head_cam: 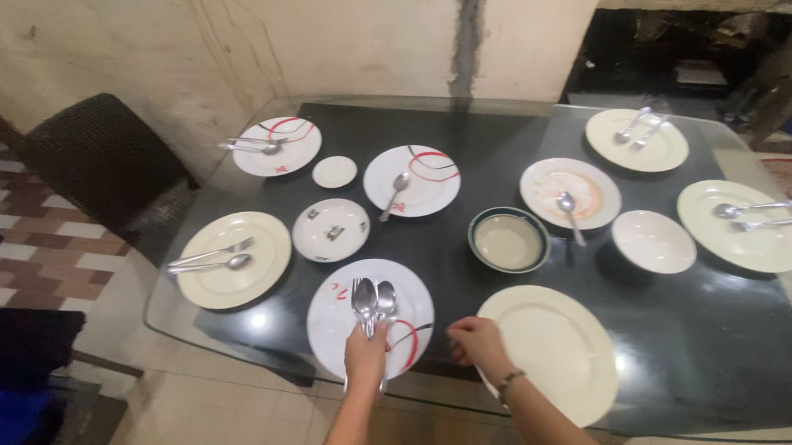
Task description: The person sets a dining table by placing forks, spoons, and knives on multiple plates, then retrieves bowls from a dish rack and arranges them on the table. The person also moves plates and cutlery around to organize the place settings.
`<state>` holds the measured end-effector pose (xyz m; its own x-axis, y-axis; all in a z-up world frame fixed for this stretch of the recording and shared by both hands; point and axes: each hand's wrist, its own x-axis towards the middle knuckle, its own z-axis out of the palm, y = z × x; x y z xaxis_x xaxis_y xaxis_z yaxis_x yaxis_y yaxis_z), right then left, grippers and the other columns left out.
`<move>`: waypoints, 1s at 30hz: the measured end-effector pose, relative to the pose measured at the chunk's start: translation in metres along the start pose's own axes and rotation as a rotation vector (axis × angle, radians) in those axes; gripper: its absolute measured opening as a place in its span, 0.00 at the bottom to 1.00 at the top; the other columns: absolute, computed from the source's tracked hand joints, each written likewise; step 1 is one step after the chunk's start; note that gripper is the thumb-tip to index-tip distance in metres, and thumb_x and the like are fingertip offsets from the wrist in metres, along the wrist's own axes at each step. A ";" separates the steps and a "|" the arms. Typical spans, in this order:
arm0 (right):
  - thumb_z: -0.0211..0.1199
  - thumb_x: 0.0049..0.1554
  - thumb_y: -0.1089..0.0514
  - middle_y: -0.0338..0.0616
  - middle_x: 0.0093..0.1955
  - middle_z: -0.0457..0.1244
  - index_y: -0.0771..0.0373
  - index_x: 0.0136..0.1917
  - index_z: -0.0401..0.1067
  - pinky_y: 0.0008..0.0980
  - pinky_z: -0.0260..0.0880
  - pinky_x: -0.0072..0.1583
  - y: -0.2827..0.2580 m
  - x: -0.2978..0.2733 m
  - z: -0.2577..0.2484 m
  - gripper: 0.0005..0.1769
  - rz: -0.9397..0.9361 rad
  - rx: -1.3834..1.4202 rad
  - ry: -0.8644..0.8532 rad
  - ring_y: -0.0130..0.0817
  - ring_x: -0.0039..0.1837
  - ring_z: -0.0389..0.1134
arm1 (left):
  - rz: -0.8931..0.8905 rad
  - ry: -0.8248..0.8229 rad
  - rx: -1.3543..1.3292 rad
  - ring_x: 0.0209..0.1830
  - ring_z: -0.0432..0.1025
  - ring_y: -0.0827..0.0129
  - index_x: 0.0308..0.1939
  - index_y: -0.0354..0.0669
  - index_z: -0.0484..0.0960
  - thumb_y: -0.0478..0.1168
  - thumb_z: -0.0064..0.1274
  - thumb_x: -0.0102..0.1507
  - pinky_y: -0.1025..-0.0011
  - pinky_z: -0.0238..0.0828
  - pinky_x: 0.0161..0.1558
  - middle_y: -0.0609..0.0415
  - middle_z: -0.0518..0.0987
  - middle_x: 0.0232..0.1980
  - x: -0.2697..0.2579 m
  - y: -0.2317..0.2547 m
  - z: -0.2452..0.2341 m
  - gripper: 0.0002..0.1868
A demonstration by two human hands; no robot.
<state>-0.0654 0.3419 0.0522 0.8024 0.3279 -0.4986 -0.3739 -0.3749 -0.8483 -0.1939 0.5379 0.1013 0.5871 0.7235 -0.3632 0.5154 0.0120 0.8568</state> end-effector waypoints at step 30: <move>0.59 0.61 0.52 0.44 0.34 0.67 0.65 0.42 0.75 0.26 0.65 0.33 -0.065 0.004 0.138 0.14 0.159 0.077 -0.321 0.27 0.31 0.65 | -0.045 -0.008 0.123 0.41 0.81 0.49 0.51 0.38 0.71 0.44 0.45 0.68 0.54 0.74 0.46 0.40 0.84 0.43 0.031 0.022 -0.020 0.14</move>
<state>-0.1017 0.4874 0.0805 0.5495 0.5307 -0.6453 -0.5258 -0.3806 -0.7607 -0.1771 0.5748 0.1161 0.5660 0.7187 -0.4040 0.6142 -0.0407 0.7881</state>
